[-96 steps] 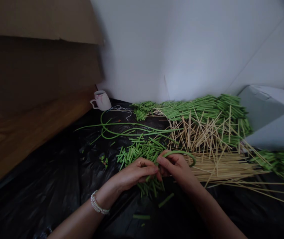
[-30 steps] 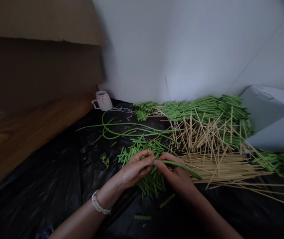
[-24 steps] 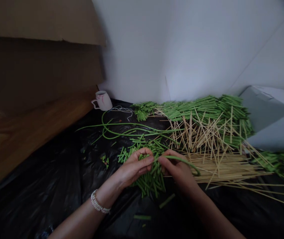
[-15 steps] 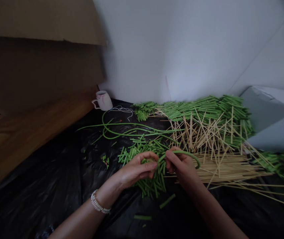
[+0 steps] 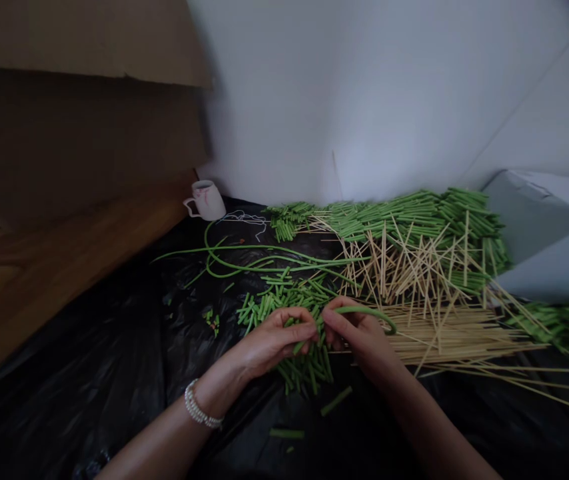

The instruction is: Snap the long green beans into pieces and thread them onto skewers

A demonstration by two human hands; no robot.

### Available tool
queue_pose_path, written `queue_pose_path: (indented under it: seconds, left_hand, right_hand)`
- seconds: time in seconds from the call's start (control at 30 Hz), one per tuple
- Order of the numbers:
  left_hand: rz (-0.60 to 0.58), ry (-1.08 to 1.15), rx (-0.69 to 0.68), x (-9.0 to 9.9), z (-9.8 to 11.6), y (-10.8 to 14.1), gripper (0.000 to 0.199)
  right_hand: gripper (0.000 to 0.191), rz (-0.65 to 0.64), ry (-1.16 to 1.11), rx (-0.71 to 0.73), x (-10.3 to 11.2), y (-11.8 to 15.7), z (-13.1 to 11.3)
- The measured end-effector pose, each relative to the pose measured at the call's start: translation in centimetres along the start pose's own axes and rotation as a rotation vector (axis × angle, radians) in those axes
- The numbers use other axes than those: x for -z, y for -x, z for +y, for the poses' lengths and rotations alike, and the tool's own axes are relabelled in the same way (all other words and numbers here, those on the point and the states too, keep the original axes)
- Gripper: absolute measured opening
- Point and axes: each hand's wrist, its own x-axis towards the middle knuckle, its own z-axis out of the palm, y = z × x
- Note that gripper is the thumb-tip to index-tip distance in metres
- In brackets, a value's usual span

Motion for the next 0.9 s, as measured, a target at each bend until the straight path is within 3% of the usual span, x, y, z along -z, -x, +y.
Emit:
queue_pose_path:
  seconds: [0.27,0.53,0.63,0.73,0.9]
  left_hand:
    - [0.1,0.045,-0.042,-0.2,-0.6,-0.4,0.032]
    - [0.076,0.067,-0.029,-0.1,-0.5,-0.4,0.031]
    - [0.1,0.052,-0.043,-0.3,-0.5,-0.4,0.032]
    - [0.136,0.075,-0.073,-0.4,-0.8,-0.5,0.033]
    - [0.154,0.179,-0.083,-0.1,-1.3,-0.9,0.034]
  right_hand:
    - [0.025,0.118,0.263,0.268,-1.4,0.2,0.5]
    - [0.033,0.11,0.238,0.242,-1.4,0.4,0.5]
    - [0.031,0.166,0.27,0.268,-1.5,0.5,0.4]
    - [0.021,0.265,0.492,0.46,-1.4,0.5,0.7]
    - [0.021,0.292,1.035,0.838,-1.0,0.4,1.5]
